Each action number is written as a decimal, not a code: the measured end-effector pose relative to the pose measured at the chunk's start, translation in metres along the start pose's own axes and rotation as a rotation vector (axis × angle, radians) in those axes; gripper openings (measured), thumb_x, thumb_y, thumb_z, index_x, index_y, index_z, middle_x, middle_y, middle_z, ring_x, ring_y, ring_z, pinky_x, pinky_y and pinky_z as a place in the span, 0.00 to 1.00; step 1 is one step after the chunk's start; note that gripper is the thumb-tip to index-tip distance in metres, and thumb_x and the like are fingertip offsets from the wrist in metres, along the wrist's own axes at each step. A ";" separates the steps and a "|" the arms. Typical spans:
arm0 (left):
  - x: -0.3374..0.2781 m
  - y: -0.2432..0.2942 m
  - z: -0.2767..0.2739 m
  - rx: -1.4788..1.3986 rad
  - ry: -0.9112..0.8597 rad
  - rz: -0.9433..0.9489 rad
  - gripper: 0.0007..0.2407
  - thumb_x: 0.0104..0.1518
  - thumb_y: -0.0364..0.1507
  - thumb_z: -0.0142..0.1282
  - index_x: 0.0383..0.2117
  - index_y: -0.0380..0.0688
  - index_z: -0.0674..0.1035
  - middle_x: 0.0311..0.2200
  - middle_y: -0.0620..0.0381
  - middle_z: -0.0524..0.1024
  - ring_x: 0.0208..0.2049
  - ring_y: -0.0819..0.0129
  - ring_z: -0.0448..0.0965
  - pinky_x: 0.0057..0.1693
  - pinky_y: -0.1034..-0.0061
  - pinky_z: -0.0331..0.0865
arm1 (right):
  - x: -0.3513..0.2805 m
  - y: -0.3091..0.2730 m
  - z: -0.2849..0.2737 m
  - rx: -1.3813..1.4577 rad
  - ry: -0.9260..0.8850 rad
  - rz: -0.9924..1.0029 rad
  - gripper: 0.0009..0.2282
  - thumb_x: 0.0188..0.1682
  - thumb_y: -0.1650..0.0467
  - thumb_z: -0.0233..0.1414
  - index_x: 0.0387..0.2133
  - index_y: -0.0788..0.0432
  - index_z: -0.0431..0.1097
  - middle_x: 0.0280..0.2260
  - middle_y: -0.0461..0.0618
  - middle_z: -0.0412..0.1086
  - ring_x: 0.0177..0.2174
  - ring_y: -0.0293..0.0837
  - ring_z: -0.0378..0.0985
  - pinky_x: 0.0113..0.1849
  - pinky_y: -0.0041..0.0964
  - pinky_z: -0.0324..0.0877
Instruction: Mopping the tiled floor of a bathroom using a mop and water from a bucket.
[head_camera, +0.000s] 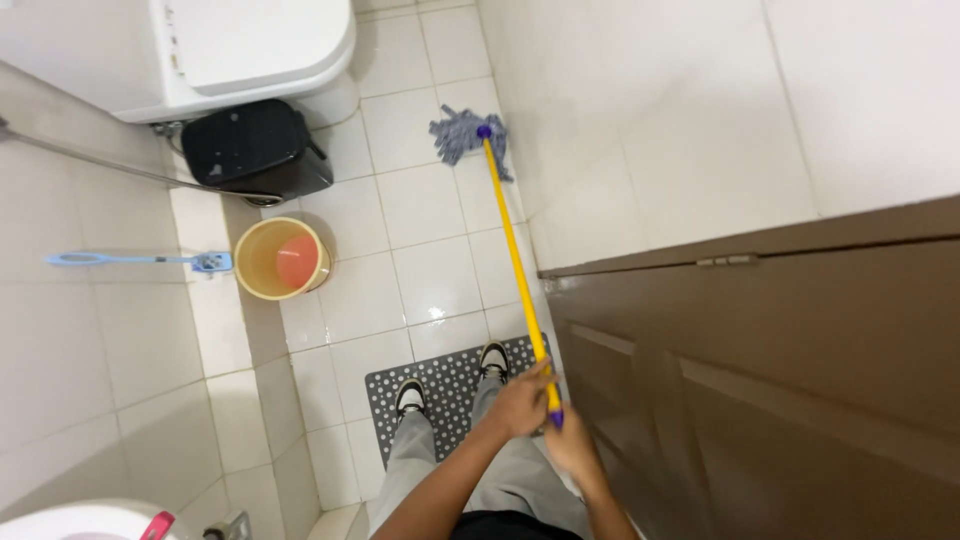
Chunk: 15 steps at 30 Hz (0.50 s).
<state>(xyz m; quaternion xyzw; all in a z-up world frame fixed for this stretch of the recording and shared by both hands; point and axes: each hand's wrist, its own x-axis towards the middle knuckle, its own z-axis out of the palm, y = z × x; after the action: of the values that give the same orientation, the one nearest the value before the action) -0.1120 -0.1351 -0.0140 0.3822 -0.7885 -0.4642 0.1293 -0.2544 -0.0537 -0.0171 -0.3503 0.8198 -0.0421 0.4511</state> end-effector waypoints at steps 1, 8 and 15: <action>0.008 0.006 -0.022 -0.181 0.087 -0.099 0.17 0.54 0.28 0.54 0.52 0.48 0.80 0.66 0.44 0.66 0.65 0.47 0.67 0.69 0.64 0.59 | 0.029 -0.020 0.000 0.129 0.056 -0.179 0.12 0.48 0.67 0.51 0.43 0.58 0.68 0.33 0.60 0.76 0.35 0.53 0.80 0.38 0.47 0.72; 0.018 0.025 -0.074 -0.400 0.335 -0.160 0.18 0.63 0.34 0.49 0.59 0.45 0.74 0.59 0.42 0.72 0.60 0.49 0.71 0.64 0.65 0.63 | 0.180 -0.066 -0.019 0.157 0.054 -0.254 0.12 0.50 0.65 0.53 0.40 0.61 0.72 0.34 0.55 0.76 0.34 0.46 0.76 0.38 0.43 0.72; -0.052 0.027 -0.065 -0.415 -0.024 -0.255 0.16 0.58 0.33 0.53 0.53 0.48 0.79 0.42 0.43 0.82 0.43 0.53 0.85 0.54 0.66 0.74 | 0.071 0.076 0.020 0.321 0.037 -0.269 0.11 0.54 0.63 0.51 0.39 0.60 0.72 0.28 0.47 0.70 0.31 0.38 0.70 0.36 0.37 0.70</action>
<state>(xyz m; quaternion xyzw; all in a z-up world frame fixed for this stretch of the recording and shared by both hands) -0.0541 -0.1314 0.0513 0.4386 -0.6230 -0.6332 0.1361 -0.3046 -0.0357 -0.1087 -0.3793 0.7566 -0.2384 0.4763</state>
